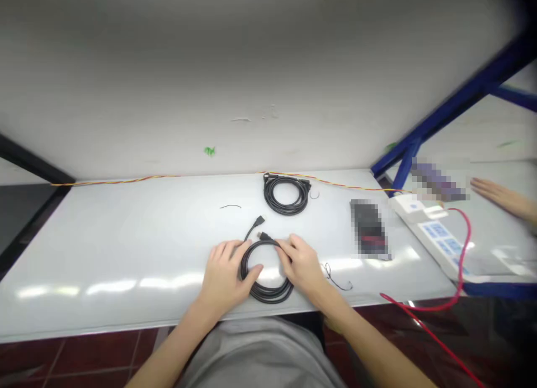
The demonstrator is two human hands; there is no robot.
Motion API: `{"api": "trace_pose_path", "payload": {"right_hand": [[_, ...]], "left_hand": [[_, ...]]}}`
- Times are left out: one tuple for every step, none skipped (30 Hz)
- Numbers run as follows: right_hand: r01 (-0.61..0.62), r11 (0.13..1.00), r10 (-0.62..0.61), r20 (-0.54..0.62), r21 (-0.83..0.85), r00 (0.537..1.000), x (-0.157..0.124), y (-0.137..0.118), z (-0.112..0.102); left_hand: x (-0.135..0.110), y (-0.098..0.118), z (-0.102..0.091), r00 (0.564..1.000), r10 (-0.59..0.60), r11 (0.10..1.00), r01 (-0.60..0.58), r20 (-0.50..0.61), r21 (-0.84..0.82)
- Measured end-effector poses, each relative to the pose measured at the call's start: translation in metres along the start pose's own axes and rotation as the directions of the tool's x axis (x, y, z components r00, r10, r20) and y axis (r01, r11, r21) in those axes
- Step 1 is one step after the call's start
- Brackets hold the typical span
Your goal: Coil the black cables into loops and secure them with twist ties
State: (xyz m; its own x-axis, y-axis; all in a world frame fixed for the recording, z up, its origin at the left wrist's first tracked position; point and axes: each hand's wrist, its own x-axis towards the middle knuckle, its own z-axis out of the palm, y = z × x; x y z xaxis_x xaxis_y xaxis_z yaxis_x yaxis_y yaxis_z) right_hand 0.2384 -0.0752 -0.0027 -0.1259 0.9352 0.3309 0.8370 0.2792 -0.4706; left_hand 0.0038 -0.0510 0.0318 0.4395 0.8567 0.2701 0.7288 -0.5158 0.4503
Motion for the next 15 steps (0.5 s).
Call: {"api": "trace_pose_path", "payload": {"right_hand": [[0.030, 1.000, -0.030, 0.014, 0.008, 0.999, 0.005, 0.010, -0.003], [0.057, 0.998, -0.057, 0.023, 0.010, 0.998, 0.011, 0.022, -0.007], [0.071, 0.997, -0.071, 0.022, 0.007, 0.997, 0.016, 0.034, -0.012], [0.074, 0.997, -0.074, 0.018, 0.010, 0.997, 0.022, 0.046, -0.016], [0.070, 0.997, -0.071, 0.019, 0.029, 0.997, 0.027, 0.056, -0.020], [0.063, 0.997, -0.064, 0.025, 0.044, 0.998, 0.031, 0.065, -0.023], [0.056, 0.997, -0.058, 0.032, 0.052, 0.998, 0.035, 0.071, -0.025], [0.055, 0.997, -0.057, 0.041, 0.055, 0.998, 0.037, 0.074, -0.025], [0.053, 0.998, -0.055, 0.042, 0.043, 0.998, 0.038, 0.074, -0.023], [0.053, 0.998, -0.053, 0.034, 0.023, 0.998, 0.038, 0.071, -0.019], [0.053, 0.999, -0.053, 0.023, 0.006, 0.998, 0.036, 0.066, -0.015], [0.041, 0.999, -0.041, -0.002, -0.019, 0.999, 0.033, 0.059, -0.009], [0.033, 0.999, -0.034, -0.022, -0.035, 0.999, 0.030, 0.050, -0.004], [0.033, 0.998, -0.035, -0.035, -0.046, 0.999, 0.027, 0.041, 0.001], [0.041, 0.998, -0.044, -0.045, -0.055, 0.998, 0.024, 0.032, 0.006]], "left_hand": [[-0.004, 0.002, 0.001, 1.000, 0.019, 0.999, -0.020, 0.018, 0.030], [-0.006, 0.004, 0.003, 0.999, 0.036, 0.998, -0.038, 0.031, 0.058], [-0.007, 0.006, 0.006, 0.999, 0.044, 0.995, -0.047, 0.032, 0.083], [-0.007, 0.008, 0.008, 0.999, 0.043, 0.994, -0.046, 0.027, 0.102], [-0.007, 0.009, 0.010, 0.999, 0.040, 0.993, -0.042, 0.025, 0.111], [-0.006, 0.010, 0.012, 0.999, 0.034, 0.993, -0.036, 0.023, 0.113], [-0.004, 0.012, 0.014, 1.000, 0.026, 0.994, -0.028, 0.015, 0.107], [-0.002, 0.013, 0.015, 1.000, 0.015, 0.995, -0.015, 0.003, 0.095], [0.000, 0.014, 0.016, 1.000, -0.004, 0.997, 0.005, -0.012, 0.076], [0.002, 0.014, 0.017, 0.999, -0.029, 0.998, 0.030, -0.028, 0.051], [0.004, 0.014, 0.017, 0.997, -0.056, 0.998, 0.058, -0.047, 0.023], [0.005, 0.014, 0.018, 0.994, -0.090, 0.996, 0.090, -0.065, -0.003], [0.007, 0.013, 0.019, 0.989, -0.124, 0.992, 0.122, -0.077, -0.026], [0.009, 0.011, 0.019, 0.985, -0.153, 0.988, 0.150, -0.080, -0.047], [0.011, 0.009, 0.020, 0.982, -0.176, 0.983, 0.171, -0.073, -0.069]]}}
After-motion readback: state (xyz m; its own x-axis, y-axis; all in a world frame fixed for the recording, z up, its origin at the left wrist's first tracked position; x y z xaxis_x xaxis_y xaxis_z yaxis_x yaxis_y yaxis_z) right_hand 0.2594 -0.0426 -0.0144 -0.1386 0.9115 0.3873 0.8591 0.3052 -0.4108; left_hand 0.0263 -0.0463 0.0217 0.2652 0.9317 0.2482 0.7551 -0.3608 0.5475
